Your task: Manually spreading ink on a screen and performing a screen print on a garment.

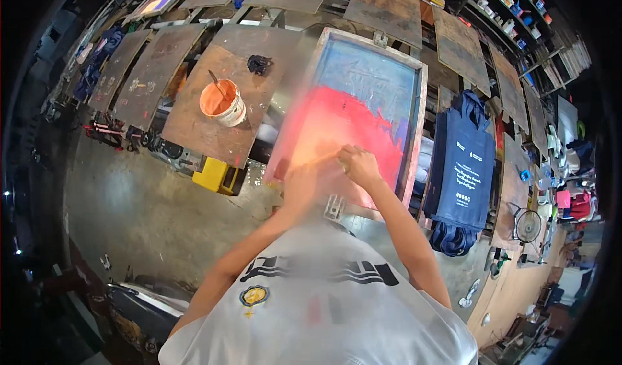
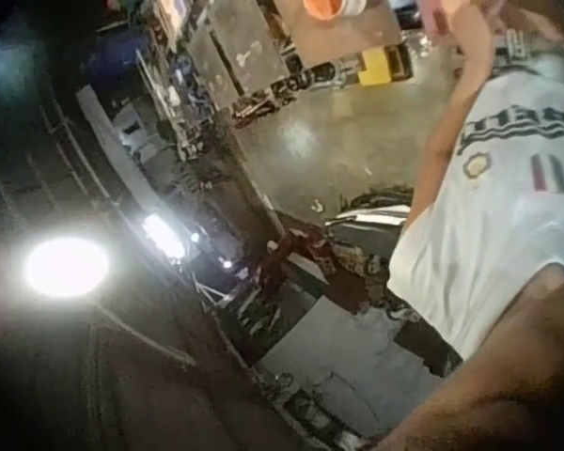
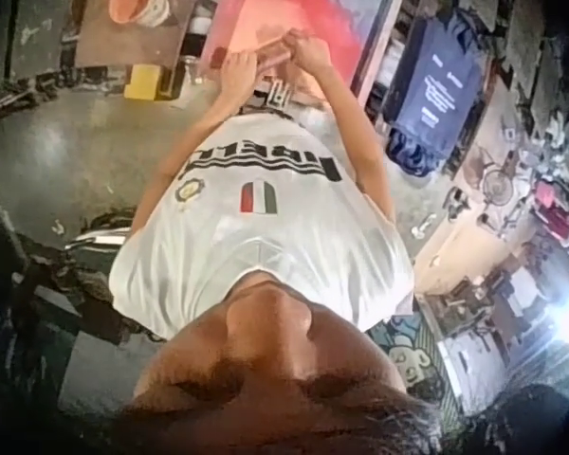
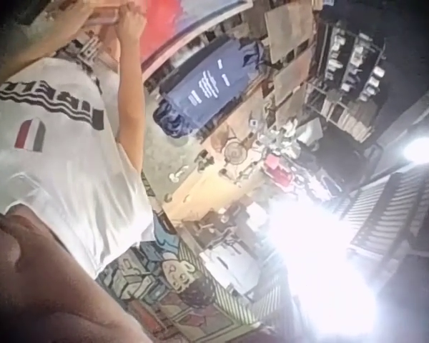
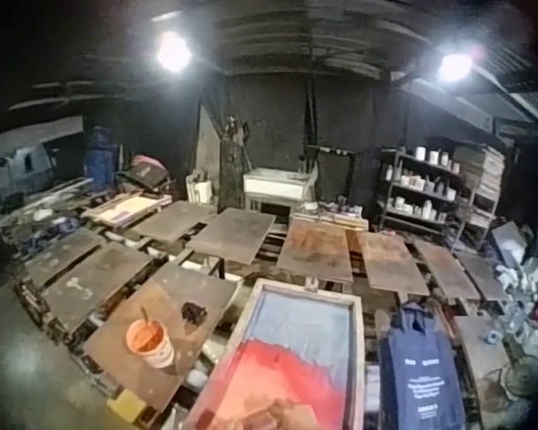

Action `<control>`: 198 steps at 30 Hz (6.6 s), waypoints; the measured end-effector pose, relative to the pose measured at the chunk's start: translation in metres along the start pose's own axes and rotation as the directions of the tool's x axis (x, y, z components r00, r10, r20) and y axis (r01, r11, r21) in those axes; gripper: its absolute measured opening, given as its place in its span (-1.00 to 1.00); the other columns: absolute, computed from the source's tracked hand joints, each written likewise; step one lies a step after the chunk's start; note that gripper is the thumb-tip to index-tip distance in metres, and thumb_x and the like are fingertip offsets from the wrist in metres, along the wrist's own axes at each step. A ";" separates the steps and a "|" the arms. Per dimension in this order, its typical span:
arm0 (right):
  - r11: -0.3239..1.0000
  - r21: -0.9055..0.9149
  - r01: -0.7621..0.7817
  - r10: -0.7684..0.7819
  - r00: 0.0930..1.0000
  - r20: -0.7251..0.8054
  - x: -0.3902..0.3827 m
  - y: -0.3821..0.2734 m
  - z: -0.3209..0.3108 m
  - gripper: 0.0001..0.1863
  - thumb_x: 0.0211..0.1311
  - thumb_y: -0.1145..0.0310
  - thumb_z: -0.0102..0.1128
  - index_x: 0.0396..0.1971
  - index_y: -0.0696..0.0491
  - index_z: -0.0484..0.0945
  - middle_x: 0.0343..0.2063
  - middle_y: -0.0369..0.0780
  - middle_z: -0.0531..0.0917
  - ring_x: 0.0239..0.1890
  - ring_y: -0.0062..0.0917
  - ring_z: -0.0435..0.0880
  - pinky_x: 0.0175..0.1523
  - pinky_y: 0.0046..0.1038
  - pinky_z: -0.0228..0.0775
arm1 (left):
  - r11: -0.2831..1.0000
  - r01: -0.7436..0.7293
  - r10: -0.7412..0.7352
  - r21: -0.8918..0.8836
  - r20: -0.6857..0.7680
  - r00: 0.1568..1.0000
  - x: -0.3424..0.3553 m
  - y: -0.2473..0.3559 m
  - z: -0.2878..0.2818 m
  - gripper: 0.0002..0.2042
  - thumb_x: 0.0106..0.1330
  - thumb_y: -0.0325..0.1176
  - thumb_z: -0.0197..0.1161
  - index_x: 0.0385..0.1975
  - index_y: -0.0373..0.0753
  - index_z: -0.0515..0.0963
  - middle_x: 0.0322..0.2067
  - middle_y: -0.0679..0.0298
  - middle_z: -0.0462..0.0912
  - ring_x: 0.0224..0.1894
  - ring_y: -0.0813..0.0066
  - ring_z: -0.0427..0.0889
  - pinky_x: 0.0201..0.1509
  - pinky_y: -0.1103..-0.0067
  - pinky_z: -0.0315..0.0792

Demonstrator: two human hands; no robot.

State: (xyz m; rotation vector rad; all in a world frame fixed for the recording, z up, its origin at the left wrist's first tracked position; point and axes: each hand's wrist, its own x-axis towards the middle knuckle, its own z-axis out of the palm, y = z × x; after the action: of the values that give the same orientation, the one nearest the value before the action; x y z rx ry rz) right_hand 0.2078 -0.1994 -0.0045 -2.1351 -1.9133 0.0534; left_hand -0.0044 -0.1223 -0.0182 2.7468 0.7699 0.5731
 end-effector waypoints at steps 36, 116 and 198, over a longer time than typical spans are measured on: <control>0.975 0.007 -0.221 0.210 0.937 0.280 0.075 0.031 -0.001 -0.68 -0.11 0.00 0.38 -0.38 -0.13 0.71 -0.33 -0.21 0.72 -0.25 -0.21 0.72 -0.19 -0.12 0.56 | 0.919 -0.345 0.385 -0.191 0.251 0.888 0.155 -0.100 -0.027 -0.55 0.00 -0.15 0.49 -0.21 -0.22 0.45 -0.30 0.05 0.59 -0.22 -0.06 0.61 -0.18 0.18 0.48; 0.871 0.078 -0.485 0.479 0.873 0.090 -0.004 -0.095 -0.011 -0.79 -0.16 0.27 0.41 -0.44 -0.03 0.66 -0.43 -0.22 0.65 -0.33 -0.27 0.71 -0.20 -0.20 0.56 | 0.949 -0.114 0.229 -0.296 0.393 0.890 0.059 -0.100 -0.059 -0.64 -0.04 -0.26 0.53 -0.34 -0.23 0.50 -0.32 0.14 0.57 -0.25 0.00 0.62 -0.22 0.23 0.48; 0.017 0.861 -0.508 0.009 0.861 0.508 -0.010 0.015 -0.055 -0.44 -0.36 0.61 0.60 -0.15 0.17 0.68 -0.27 -0.26 0.74 -0.27 -0.63 0.72 -0.11 -0.53 0.58 | 0.609 -0.212 0.652 -0.764 0.330 0.683 0.183 0.007 -0.177 -0.70 0.43 -0.19 0.13 -0.14 -0.30 0.65 -0.39 0.05 0.69 -0.36 0.24 0.67 -0.23 0.43 0.49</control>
State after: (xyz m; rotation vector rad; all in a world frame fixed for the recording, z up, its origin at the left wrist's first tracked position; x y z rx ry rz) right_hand 0.2331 -0.2202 0.0439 -1.3162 -0.8084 1.5241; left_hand 0.0668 -0.0096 0.1983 2.1512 -0.3051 0.0085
